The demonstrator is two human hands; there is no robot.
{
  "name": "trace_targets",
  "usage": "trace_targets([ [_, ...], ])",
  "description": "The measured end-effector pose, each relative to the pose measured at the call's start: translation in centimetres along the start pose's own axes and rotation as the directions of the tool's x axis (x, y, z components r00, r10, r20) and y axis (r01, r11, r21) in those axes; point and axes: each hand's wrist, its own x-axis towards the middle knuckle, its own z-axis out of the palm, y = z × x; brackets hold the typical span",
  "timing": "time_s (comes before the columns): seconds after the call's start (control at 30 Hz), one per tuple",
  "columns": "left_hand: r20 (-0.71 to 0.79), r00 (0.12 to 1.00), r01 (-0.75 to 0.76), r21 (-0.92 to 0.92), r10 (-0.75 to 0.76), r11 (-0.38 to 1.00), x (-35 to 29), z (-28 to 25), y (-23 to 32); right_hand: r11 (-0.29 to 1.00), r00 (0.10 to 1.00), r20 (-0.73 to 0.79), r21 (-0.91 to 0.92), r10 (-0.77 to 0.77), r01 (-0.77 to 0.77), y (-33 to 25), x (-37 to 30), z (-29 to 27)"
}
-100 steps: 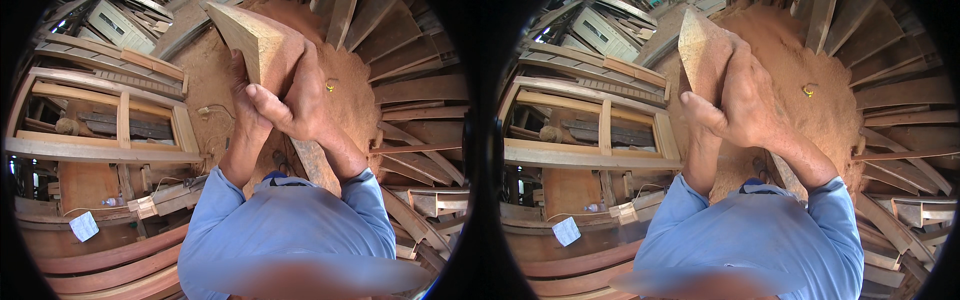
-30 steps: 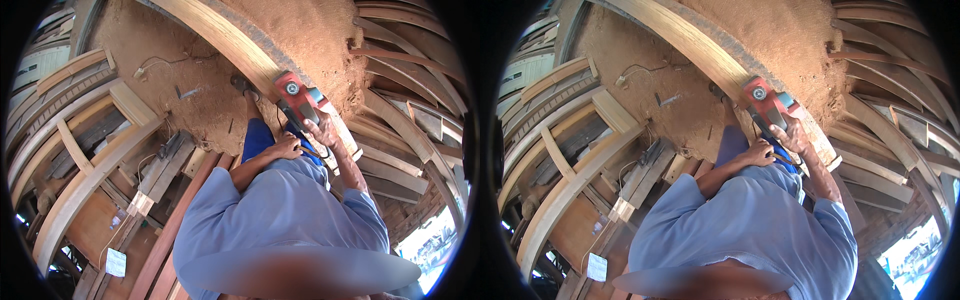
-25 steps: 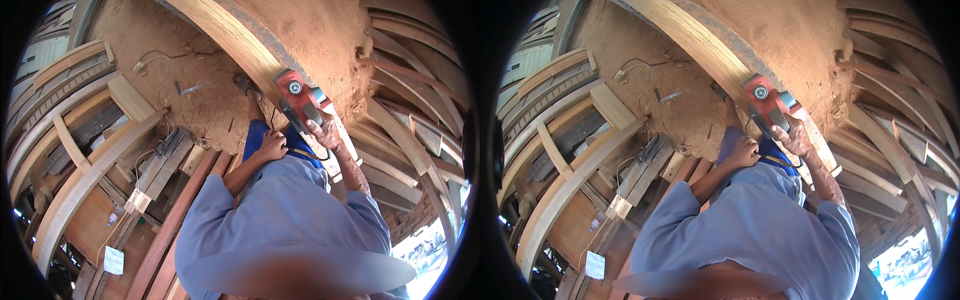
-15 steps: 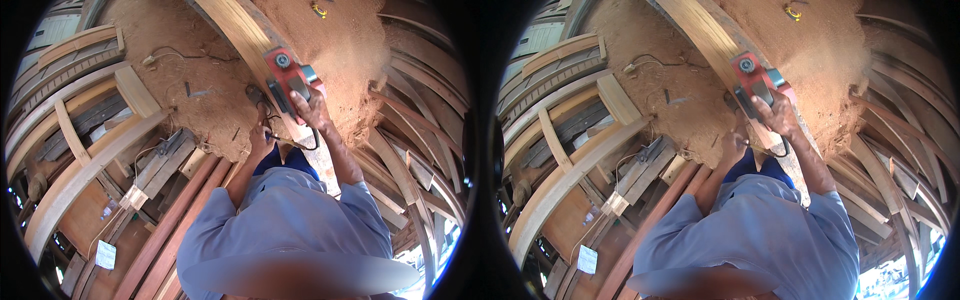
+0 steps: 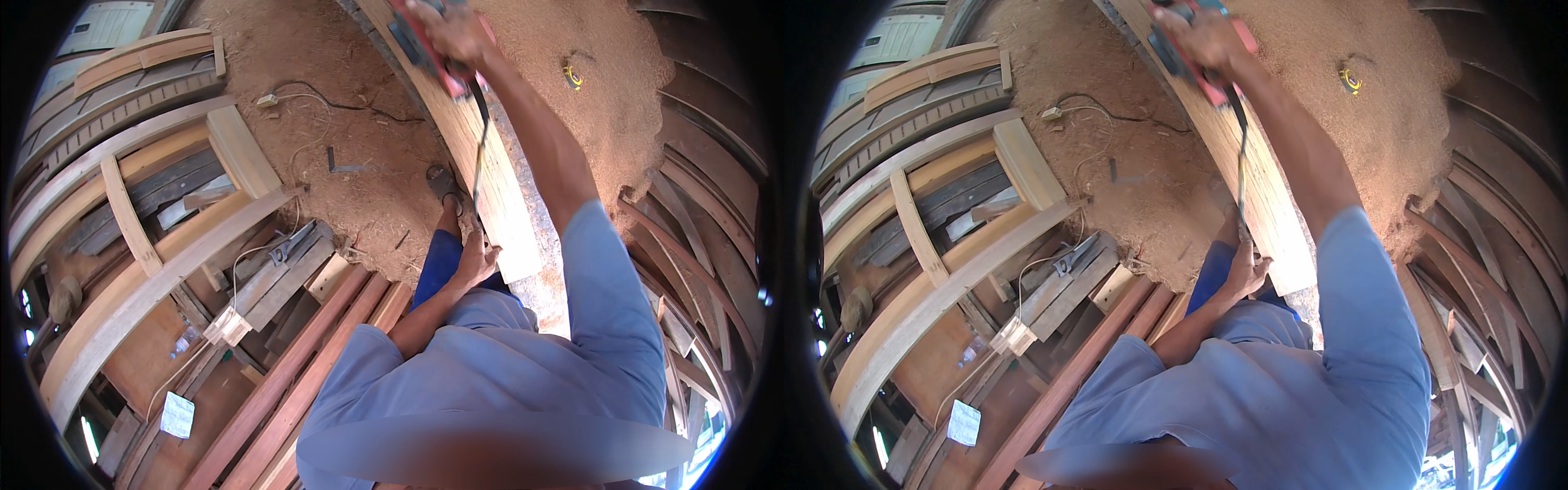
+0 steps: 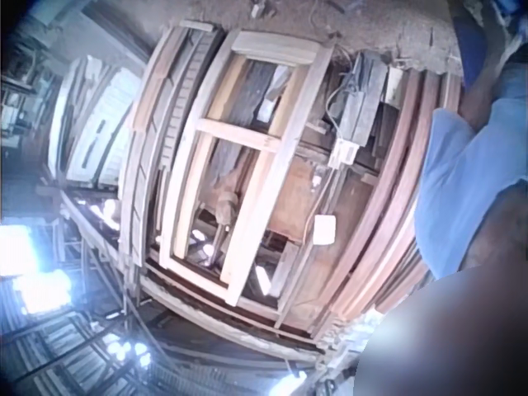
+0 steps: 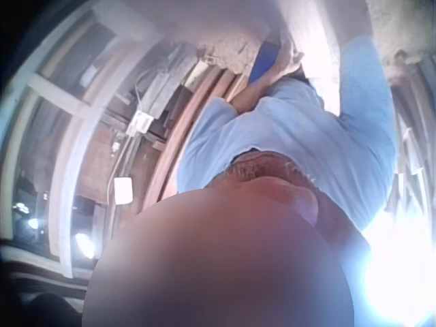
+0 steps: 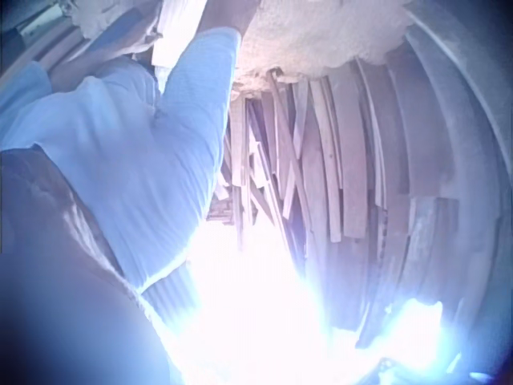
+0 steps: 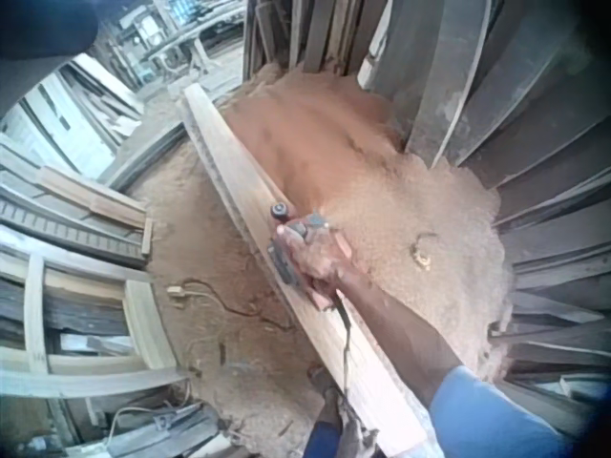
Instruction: The person sands a long wooden plank using a handheld electric sander, repeatedly moving the tool along the plank's length and flipping it to sand different sides. The person also briefly uses a metal ruler to measure the plank.
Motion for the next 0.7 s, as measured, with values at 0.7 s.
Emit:
trace_targets([
  [0.7,0.378,0.911,0.090,0.208,-0.165,0.974,-5.1,1.4,-1.1,0.976,0.985,0.165,0.202,0.048,-0.081,9.9,-34.1,0.0],
])
